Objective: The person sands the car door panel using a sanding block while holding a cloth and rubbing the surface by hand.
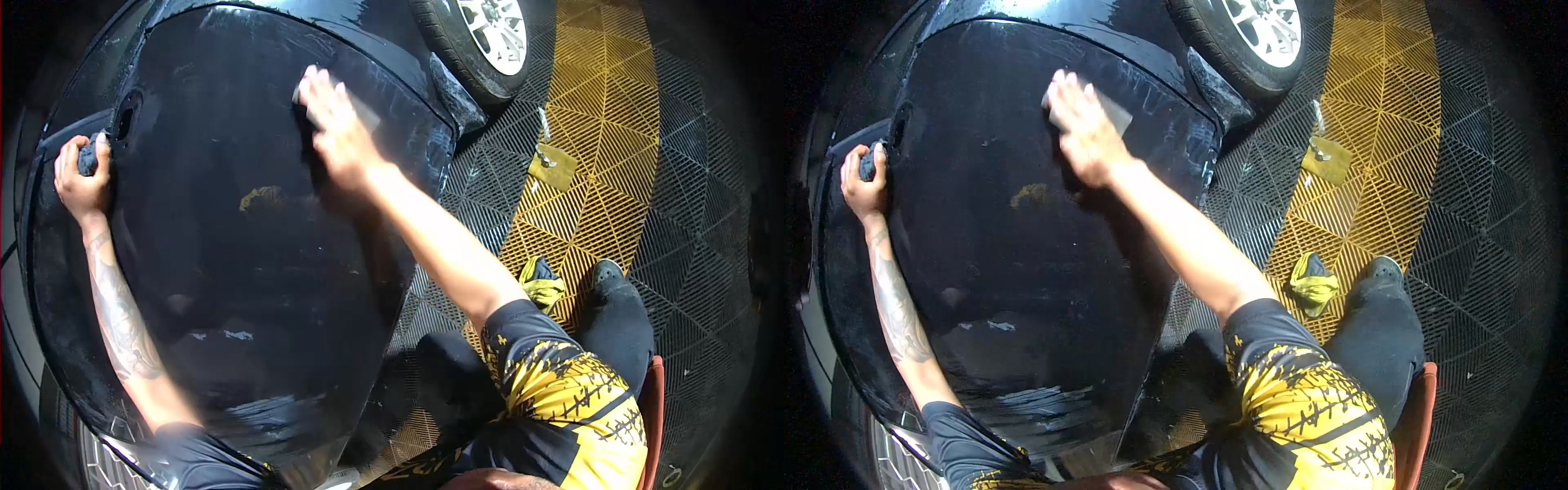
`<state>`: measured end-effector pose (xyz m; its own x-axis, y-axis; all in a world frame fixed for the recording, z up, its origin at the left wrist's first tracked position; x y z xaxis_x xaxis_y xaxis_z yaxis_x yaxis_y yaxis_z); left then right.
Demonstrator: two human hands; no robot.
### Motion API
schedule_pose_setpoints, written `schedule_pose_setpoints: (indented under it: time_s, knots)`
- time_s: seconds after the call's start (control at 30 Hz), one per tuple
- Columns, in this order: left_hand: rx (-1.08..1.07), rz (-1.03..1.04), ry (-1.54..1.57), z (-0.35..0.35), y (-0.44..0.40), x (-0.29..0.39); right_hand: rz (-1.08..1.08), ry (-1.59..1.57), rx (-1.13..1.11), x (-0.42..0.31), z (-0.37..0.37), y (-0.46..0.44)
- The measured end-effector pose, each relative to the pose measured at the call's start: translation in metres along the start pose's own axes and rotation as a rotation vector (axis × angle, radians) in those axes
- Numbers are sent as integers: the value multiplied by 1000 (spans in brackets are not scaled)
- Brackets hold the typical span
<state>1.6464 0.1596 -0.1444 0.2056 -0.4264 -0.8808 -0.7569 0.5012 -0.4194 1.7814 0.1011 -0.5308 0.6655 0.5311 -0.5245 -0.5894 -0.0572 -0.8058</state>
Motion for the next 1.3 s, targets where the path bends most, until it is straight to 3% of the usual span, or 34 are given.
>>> schedule_pose_setpoints:
  time_s: [0.13, 0.27, 0.37, 0.47, 0.6, 0.67, 0.73, 0.77, 0.87, 0.93, 1.0, 1.07, 1.13, 1.3]
  knots:
    - [-40, -22, -5, 6, 3, -11, 87, -158, 86, -6, 3, 14]
    - [-52, -17, -37, 10, 2, -14, 67, -59, -126, -11, 14, 43]
    - [-65, -35, -51, 7, 2, -11, 71, -88, 92, 32, -23, -7]
    - [-29, -21, -24, 7, 2, -11, 88, -210, 124, 39, -26, -8]
    - [1, -35, -6, 4, 1, -3, 118, -174, -125, 2, 8, 62]
    - [-10, -39, -9, 4, 0, -1, 36, -106, -45, 25, -7, 45]
    - [-15, -39, 11, 1, -3, 7, 104, -163, 100, 58, -35, 10]
    - [-12, -51, 8, -4, 1, 4, 200, -342, 138, 85, -51, -9]
    - [-33, -58, 48, -4, -4, 12, 33, 376, 411, 103, -98, 43]
    - [5, -32, 52, -10, -5, 22, 100, 435, 522, 90, -134, 50]
    - [48, -14, 97, -14, -7, 27, -241, 518, 614, 72, -154, 31]
    - [-32, -71, 60, -16, -7, 28, -310, 569, 615, 71, -179, 3]
    - [-58, -97, 90, -19, -11, 33, -253, 607, 461, 93, -215, -34]
    - [-42, -315, 323, -17, -4, 12, -43, 721, -292, 150, -313, -55]
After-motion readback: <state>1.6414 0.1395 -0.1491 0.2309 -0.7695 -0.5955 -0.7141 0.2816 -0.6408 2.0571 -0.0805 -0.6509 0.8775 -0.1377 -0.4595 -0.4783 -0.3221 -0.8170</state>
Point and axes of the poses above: each hand's wrist, its own y-axis away from the middle knuckle, its own z-axis out of the palm, x = y × z, the point moved 7 cm from there along -y, towards the middle knuckle, and after that the axes turned 1 degree about z, right-handed, at the moved point
